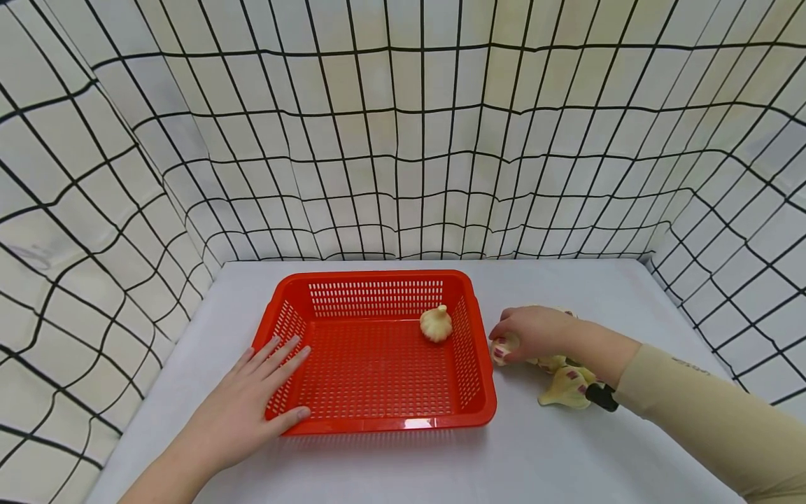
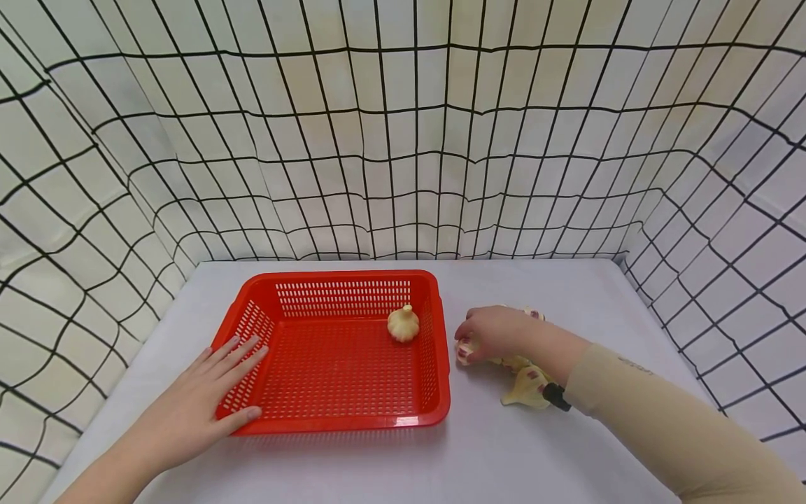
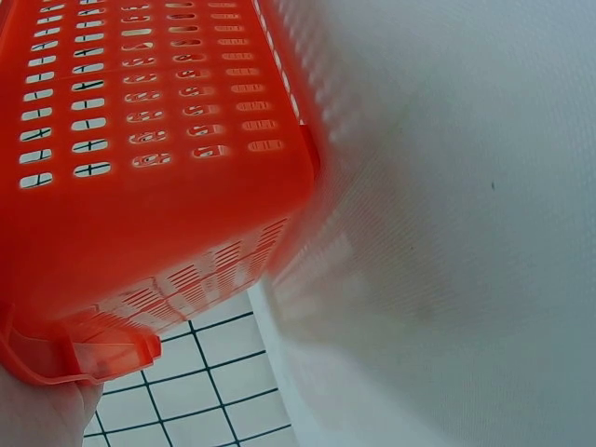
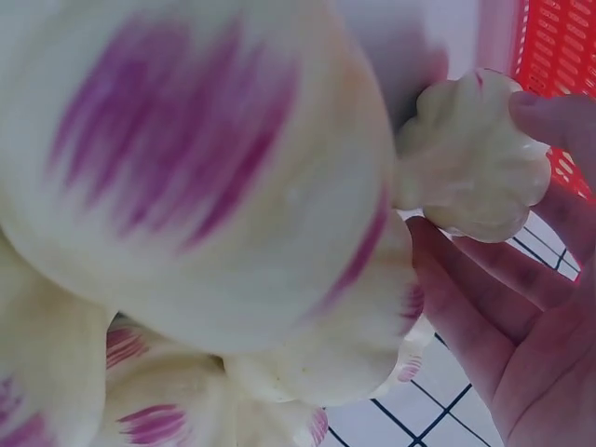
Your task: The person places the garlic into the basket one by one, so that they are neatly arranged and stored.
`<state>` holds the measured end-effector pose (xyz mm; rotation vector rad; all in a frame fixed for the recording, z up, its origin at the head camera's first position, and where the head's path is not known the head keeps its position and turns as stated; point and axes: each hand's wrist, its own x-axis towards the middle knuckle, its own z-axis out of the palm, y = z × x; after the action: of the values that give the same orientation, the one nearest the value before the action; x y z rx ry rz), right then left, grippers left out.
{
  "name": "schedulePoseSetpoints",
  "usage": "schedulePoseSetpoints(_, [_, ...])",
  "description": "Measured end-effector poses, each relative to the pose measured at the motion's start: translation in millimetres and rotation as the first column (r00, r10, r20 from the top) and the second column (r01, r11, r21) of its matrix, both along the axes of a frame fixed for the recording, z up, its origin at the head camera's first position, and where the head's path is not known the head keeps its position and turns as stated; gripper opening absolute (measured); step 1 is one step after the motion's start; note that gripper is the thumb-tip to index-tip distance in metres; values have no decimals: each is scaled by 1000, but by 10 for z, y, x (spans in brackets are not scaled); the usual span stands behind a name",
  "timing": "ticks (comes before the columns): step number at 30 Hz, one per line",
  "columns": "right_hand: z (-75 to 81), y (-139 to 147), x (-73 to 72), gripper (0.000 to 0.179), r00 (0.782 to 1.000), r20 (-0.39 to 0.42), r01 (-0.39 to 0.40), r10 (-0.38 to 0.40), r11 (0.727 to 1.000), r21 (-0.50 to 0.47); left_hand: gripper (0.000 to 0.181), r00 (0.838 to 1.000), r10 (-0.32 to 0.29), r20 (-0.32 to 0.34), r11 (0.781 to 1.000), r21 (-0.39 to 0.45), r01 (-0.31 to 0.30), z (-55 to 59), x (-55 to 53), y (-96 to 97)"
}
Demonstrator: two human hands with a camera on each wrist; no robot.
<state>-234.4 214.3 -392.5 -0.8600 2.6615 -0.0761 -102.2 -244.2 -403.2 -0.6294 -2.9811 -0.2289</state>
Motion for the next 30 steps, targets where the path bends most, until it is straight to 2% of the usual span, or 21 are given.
schedulePoseSetpoints(6, [-6, -10, 16, 42, 1000, 28, 1, -1, 1000, -18, 85, 1000, -6, -15, 1000, 19, 7, 16, 19, 14])
schedulePoseSetpoints(16, [-25, -14, 2, 41, 992, 116, 46, -45, 999, -8, 85, 1000, -2, 8, 1000, 19, 2, 25, 19, 15])
schedulePoseSetpoints(22, [-13, -21, 8, 45, 994, 107, 19, -17, 1000, -18, 85, 1000, -5, -4, 1000, 19, 5, 11, 16, 12])
schedulePoseSetpoints(28, [2, -44, 21, 51, 989, 115, 94, -89, 995, -38, 87, 1000, 8, 13, 1000, 12, -9, 0, 2, 7])
schedulePoseSetpoints(30, [2, -45, 18, 50, 990, 113, 94, -89, 995, -39, 87, 1000, 10, 17, 1000, 10, -10, -4, -2, 3])
